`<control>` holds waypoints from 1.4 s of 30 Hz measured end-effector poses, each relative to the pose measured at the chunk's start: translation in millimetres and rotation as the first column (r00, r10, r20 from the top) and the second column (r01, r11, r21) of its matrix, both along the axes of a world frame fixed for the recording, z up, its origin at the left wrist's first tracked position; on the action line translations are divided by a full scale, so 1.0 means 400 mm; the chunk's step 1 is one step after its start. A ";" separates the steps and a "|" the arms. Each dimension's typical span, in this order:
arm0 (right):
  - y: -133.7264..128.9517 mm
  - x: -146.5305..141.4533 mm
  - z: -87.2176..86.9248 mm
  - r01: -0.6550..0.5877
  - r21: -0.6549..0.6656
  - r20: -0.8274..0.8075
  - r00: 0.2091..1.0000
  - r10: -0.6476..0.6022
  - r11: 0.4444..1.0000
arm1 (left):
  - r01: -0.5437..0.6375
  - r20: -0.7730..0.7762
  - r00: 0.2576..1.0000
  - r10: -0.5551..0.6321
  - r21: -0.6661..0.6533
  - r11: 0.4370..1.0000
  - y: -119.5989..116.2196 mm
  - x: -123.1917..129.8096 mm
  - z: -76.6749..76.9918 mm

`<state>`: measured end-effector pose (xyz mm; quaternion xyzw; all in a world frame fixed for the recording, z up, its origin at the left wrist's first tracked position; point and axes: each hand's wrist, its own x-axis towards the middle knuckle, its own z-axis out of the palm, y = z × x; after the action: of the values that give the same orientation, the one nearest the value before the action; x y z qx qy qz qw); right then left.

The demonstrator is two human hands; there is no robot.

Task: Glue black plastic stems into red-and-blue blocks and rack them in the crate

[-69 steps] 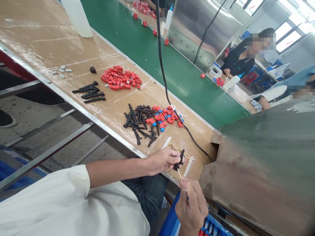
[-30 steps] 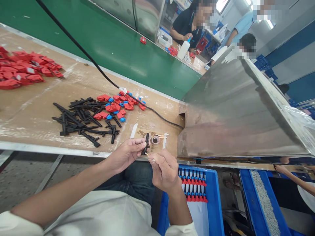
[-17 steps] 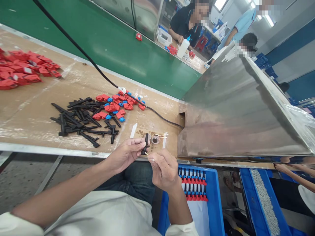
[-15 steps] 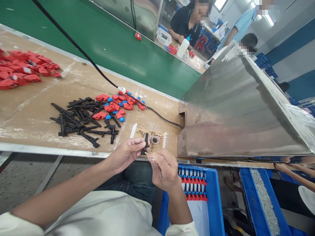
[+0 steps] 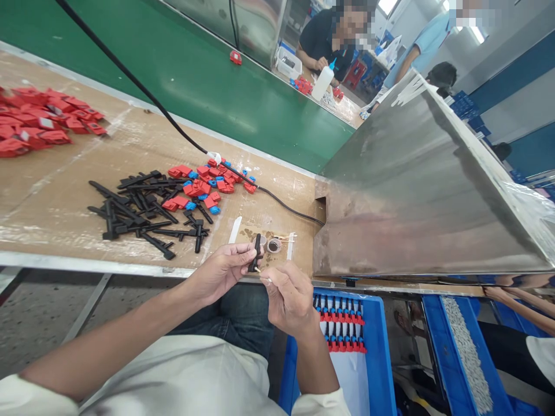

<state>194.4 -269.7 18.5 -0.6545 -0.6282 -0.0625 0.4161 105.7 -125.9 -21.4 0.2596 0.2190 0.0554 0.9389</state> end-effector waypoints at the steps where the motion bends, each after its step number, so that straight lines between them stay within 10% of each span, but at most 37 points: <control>1: 0.000 0.000 0.001 -0.002 0.000 0.003 1.000 0.002 1.000 | -0.001 -0.001 1.000 0.001 -0.002 1.000 0.000 0.000 0.000; 42: -0.001 -0.004 0.002 0.042 -0.028 -0.064 0.997 -0.044 0.999 | 0.003 -0.002 1.000 -0.003 0.018 1.000 0.000 -0.008 0.004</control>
<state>192.9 -270.3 19.1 -0.6750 -0.6011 -0.0419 0.4258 102.3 -125.9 -20.0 0.2687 0.2188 0.0556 0.9364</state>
